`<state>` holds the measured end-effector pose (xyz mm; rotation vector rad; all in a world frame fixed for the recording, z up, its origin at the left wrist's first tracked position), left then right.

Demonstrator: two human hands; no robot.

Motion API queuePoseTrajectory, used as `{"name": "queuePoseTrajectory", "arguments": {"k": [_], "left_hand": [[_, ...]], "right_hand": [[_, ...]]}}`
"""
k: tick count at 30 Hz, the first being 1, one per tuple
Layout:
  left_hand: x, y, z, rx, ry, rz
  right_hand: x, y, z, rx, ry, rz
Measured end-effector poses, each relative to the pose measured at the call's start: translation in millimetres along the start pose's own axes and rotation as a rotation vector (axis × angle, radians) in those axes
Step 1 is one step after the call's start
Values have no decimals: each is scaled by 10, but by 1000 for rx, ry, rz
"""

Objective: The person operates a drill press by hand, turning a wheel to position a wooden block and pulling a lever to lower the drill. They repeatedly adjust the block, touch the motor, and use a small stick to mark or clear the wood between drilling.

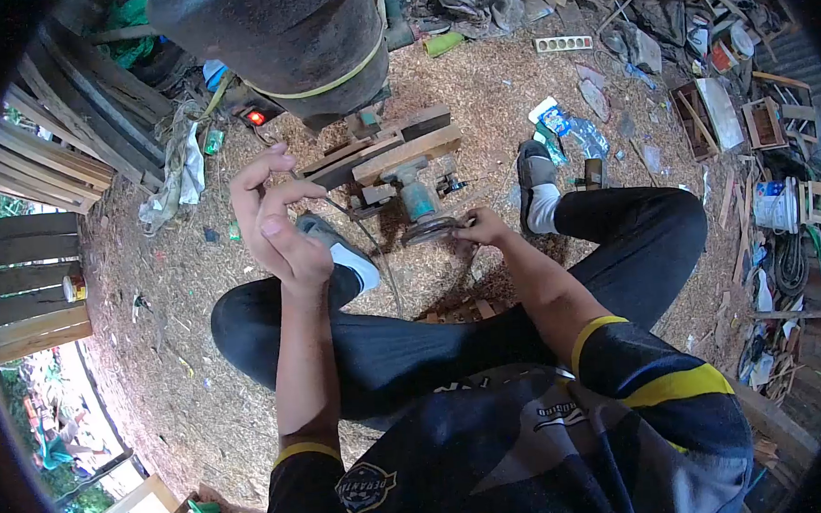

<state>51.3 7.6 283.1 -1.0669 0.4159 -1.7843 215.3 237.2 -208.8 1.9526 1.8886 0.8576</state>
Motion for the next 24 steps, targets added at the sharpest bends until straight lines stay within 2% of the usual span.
{"name": "queuePoseTrajectory", "arguments": {"k": [1,2,3,7,8,11,15,17,19,22,24], "left_hand": [[-40,-41,51,-15,4,-23],[-72,-66,115,-28,10,-43],[-120,-70,164,-39,16,-63],[-252,-46,304,-163,170,-35],[-300,-59,312,-169,172,-58],[-437,-49,277,-141,215,-141],[-674,22,111,-17,373,-290],[-811,142,24,102,449,-423],[-888,195,70,21,429,-444],[-1028,300,111,-54,415,-575],[-1086,375,92,-15,431,-619]], "right_hand": [[193,10,60,62,166,161],[145,-181,476,4,36,152],[129,-209,627,3,0,194],[187,-297,870,-9,-47,379],[163,-614,1416,-70,-179,455],[193,-449,925,-22,95,321],[177,-450,224,258,260,174],[160,-525,172,161,403,172],[138,-471,146,27,454,207],[83,-288,158,-125,315,435],[96,-312,83,-52,382,499]]}}
Point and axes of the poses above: each hand's wrist, its own y-axis away from the middle knuckle, its own x-axis out of the back of the hand, z = x × y, the point moved 10 cm from there along -y, towards the middle knuckle, and after that the axes turned 8 degrees about -z, right-handed, at the moved point
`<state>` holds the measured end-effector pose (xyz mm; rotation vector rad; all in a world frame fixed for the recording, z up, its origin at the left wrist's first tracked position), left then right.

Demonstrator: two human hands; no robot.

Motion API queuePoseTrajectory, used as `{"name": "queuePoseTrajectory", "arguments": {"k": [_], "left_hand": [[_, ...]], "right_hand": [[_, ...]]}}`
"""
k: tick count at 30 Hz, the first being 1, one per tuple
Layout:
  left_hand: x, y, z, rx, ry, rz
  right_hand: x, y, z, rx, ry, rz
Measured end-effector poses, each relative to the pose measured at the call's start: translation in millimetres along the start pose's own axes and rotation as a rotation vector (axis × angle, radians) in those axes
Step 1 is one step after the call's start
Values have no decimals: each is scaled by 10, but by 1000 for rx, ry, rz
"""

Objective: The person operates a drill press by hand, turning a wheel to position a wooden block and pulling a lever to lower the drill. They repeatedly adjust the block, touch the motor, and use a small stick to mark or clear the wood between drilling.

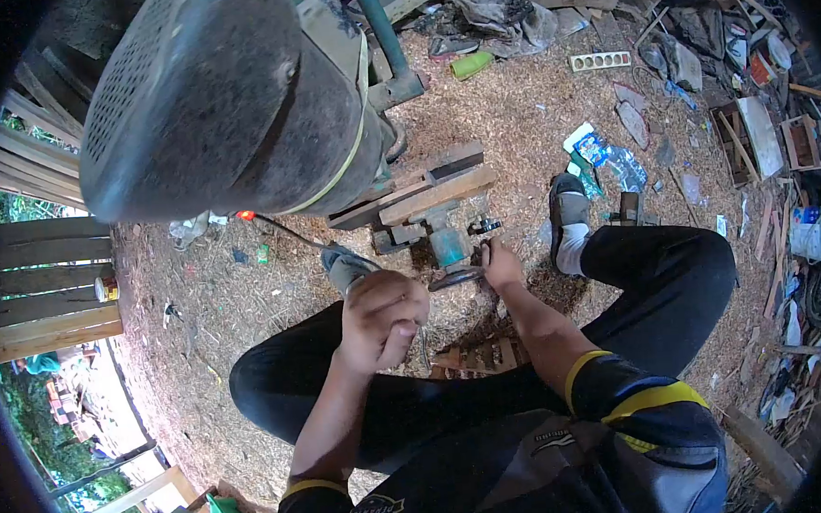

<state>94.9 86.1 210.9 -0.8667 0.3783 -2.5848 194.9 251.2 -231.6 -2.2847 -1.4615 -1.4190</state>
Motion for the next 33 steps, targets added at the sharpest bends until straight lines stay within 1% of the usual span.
{"name": "queuePoseTrajectory", "arguments": {"k": [1,2,5,8,11,12,15,17,18,21,22,25,26,27,28,30,31,33], "left_hand": [[-36,17,-27,19,14,-20],[-40,35,-47,14,26,7],[-140,99,-210,137,66,-41],[-272,121,-344,222,49,-108],[-376,129,-386,232,57,-129],[-391,126,-369,205,8,-157],[-492,203,-348,178,-42,-176],[-558,214,-303,156,-82,-195],[-603,223,-287,150,-95,-200],[-722,219,-260,182,-143,-230],[-731,169,-219,179,-153,-246],[-713,33,-131,153,-195,-285],[-684,-9,-101,145,-210,-285],[-658,-46,-71,133,-225,-285],[-614,-61,-88,163,-183,-253],[-649,-61,-202,186,-200,-253],[-670,-68,-260,194,-205,-254],[-816,-111,-276,185,-280,-403]], "right_hand": [[-11,-31,-17,35,21,41],[-54,-55,-21,68,56,38],[-93,-98,-78,174,171,27],[-226,-119,-71,245,252,123],[-227,-95,-88,265,292,123],[-170,-85,-120,264,192,95],[-244,-125,-90,224,214,15],[-430,-165,-12,224,260,52],[-420,-199,-61,224,288,70],[-482,-153,-7,215,234,21],[-455,-136,-45,271,305,75],[-310,-59,-154,397,366,15],[-298,-80,-163,369,406,-66],[-283,-101,-185,394,466,-60],[-265,-117,-198,415,527,-53],[-126,-80,-218,440,649,-14],[-102,-57,-223,421,715,-59],[1,10,-162,380,865,-158]]}}
Point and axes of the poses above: each hand's wrist, its own y-axis away from the middle knuckle, its own x-axis out of the back of the hand, z = x × y, the point moved 10 cm from there along -y, towards the middle knuckle, and after that the axes turned 8 degrees about -z, right-handed, at the moved point
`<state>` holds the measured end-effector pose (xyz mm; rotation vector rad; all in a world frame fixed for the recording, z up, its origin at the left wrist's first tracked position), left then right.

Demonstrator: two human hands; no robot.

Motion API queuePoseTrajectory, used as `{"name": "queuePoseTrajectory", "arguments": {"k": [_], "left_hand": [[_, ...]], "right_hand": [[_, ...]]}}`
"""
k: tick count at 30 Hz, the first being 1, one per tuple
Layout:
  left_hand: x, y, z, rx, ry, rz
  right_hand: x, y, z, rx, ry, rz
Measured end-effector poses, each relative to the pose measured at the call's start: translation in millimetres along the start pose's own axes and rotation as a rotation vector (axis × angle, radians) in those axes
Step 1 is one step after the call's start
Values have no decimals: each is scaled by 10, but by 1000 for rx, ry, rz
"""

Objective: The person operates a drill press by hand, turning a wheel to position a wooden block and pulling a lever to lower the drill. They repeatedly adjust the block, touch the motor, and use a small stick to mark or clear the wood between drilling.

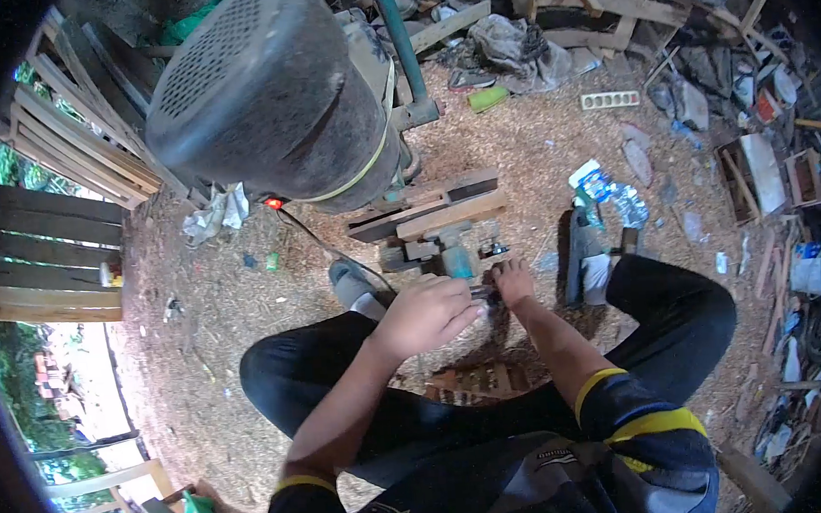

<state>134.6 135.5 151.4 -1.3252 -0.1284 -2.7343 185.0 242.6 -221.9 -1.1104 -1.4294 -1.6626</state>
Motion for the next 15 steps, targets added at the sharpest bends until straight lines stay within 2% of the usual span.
{"name": "queuePoseTrajectory", "arguments": {"k": [3,5,7,8,9,10,12,15], "left_hand": [[-231,-94,40,20,-33,-226],[-535,12,-133,160,-116,-436],[-679,130,-182,328,-122,-696],[-661,116,-175,337,-152,-725],[-666,117,-173,347,-180,-757],[-677,132,-161,357,-209,-792],[-564,48,-17,282,-197,-680],[-509,57,109,194,-147,-589]], "right_hand": [[110,121,124,60,77,-136],[253,194,251,90,72,-198],[572,286,443,139,209,-203],[735,323,529,165,275,-208],[1018,382,638,155,266,-81],[1441,506,700,122,306,-49],[2276,717,825,105,81,167],[3180,935,955,130,-142,336]]}}
Point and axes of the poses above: each hand's wrist, its own y-axis away from the middle knuckle, its own x-axis out of the back of the hand, z = x × y, the point moved 10 cm from there along -y, towards the middle knuckle, and after that the axes turned 8 degrees about -z, right-handed, at the moved point
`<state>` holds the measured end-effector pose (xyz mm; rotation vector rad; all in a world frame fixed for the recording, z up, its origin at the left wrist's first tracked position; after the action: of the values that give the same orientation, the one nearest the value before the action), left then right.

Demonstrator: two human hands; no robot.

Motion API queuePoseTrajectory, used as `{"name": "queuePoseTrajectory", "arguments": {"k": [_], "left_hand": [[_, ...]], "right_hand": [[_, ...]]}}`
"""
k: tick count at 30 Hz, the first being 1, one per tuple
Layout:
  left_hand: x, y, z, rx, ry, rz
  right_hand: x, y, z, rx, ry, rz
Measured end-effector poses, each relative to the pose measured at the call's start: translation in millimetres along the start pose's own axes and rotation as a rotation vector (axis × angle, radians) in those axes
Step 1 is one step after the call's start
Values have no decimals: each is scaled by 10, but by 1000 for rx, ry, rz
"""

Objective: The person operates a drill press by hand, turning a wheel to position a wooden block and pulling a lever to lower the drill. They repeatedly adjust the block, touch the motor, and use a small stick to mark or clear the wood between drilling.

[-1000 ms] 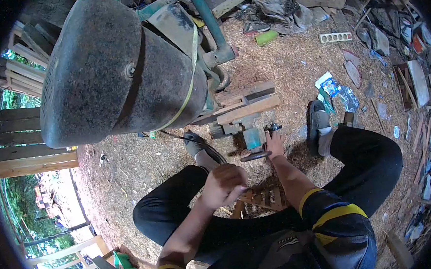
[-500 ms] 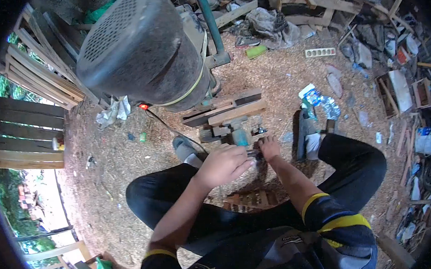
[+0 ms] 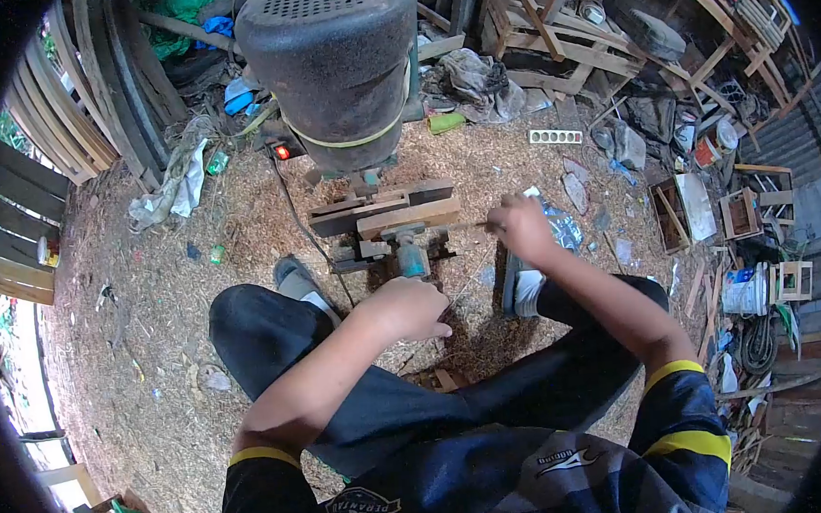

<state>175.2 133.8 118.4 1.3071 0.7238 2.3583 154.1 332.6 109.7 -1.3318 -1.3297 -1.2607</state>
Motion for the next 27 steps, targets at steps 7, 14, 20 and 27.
{"name": "queuePoseTrajectory", "arguments": {"k": [7,14,20,27], "left_hand": [[-109,89,-65,116,-9,-60],[97,206,187,83,80,19],[-53,222,-143,-15,87,208],[-183,365,-609,7,116,411]], "right_hand": [[847,-207,-11,-117,-429,125],[442,-471,9,-69,-708,47],[176,-568,-107,-208,-1113,-68],[300,-649,-342,-7,-950,84]]}}
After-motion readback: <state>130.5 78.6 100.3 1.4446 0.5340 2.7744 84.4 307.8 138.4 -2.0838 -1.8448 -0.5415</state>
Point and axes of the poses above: each hand's wrist, its own y-axis away from the middle knuckle, its own x-axis out of the back of the hand, z = x × y, the point moved 10 cm from there along -y, towards the middle knuckle, and after that the axes turned 8 degrees about -z, right-handed, at the moved point
